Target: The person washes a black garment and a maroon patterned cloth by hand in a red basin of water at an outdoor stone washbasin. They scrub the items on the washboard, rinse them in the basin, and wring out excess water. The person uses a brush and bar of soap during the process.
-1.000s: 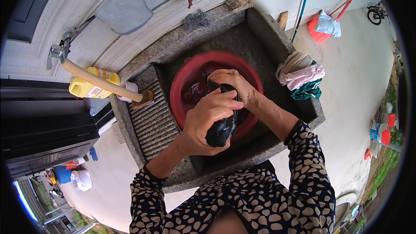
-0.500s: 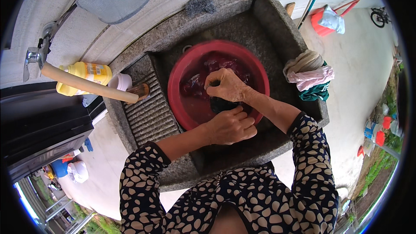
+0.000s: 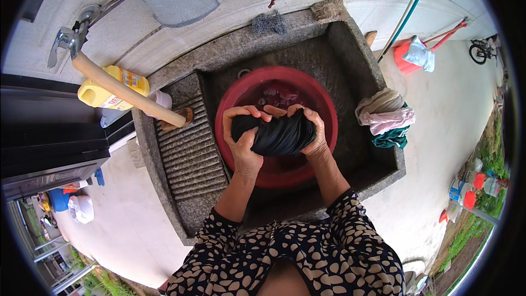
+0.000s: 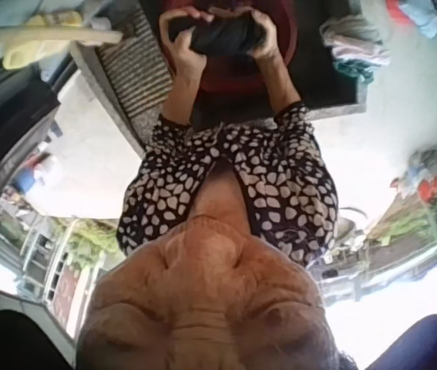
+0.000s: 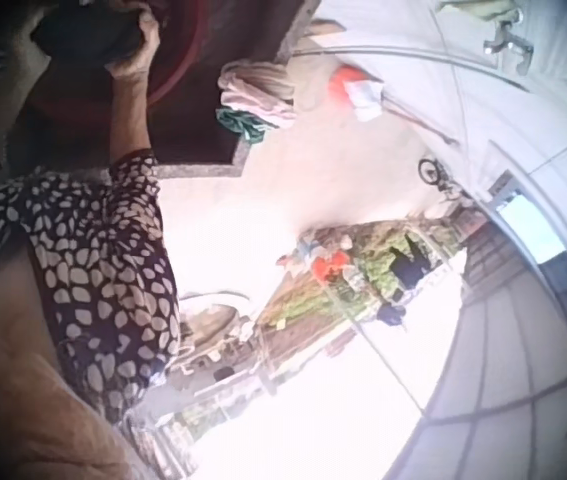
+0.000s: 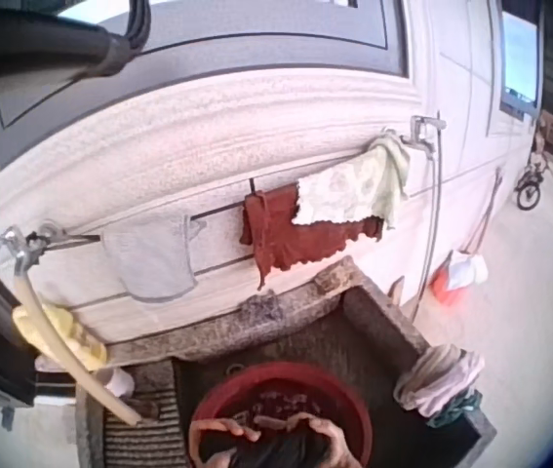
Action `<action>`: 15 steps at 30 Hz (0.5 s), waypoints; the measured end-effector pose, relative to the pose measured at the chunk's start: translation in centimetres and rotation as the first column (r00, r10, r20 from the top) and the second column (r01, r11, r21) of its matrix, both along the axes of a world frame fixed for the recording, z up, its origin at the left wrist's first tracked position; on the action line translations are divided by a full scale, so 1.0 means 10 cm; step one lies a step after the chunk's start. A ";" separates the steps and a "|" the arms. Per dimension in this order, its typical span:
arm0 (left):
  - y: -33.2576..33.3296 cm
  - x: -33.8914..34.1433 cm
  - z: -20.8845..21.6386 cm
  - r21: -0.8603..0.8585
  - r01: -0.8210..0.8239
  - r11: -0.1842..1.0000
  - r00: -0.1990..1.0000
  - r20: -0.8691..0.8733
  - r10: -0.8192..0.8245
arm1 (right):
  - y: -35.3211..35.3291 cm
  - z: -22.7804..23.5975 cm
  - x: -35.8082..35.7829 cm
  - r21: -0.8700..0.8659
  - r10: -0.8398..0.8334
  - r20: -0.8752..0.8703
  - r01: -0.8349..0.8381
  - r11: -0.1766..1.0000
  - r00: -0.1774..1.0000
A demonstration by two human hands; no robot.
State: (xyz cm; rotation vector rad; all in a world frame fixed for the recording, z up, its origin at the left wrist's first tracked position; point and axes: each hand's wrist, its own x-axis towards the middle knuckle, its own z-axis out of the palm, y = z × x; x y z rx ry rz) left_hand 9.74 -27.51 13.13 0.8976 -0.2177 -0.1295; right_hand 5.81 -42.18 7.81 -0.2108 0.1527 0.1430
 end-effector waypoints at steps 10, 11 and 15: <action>0.16 -0.52 0.34 0.261 -0.014 0.965 0.907 0.410 -0.097 | 0.05 0.13 -0.36 -0.244 -0.052 -0.222 -0.004 0.970 0.974; 0.18 -0.57 0.49 0.385 -0.007 0.923 0.833 0.513 -0.208 | 0.09 0.16 -0.37 -0.244 -0.037 -0.231 -0.021 0.970 0.972; 0.26 -0.78 0.72 0.610 -0.102 0.786 0.473 0.725 -0.502 | 0.24 0.71 -0.35 -0.475 0.191 -0.203 -0.267 0.839 0.961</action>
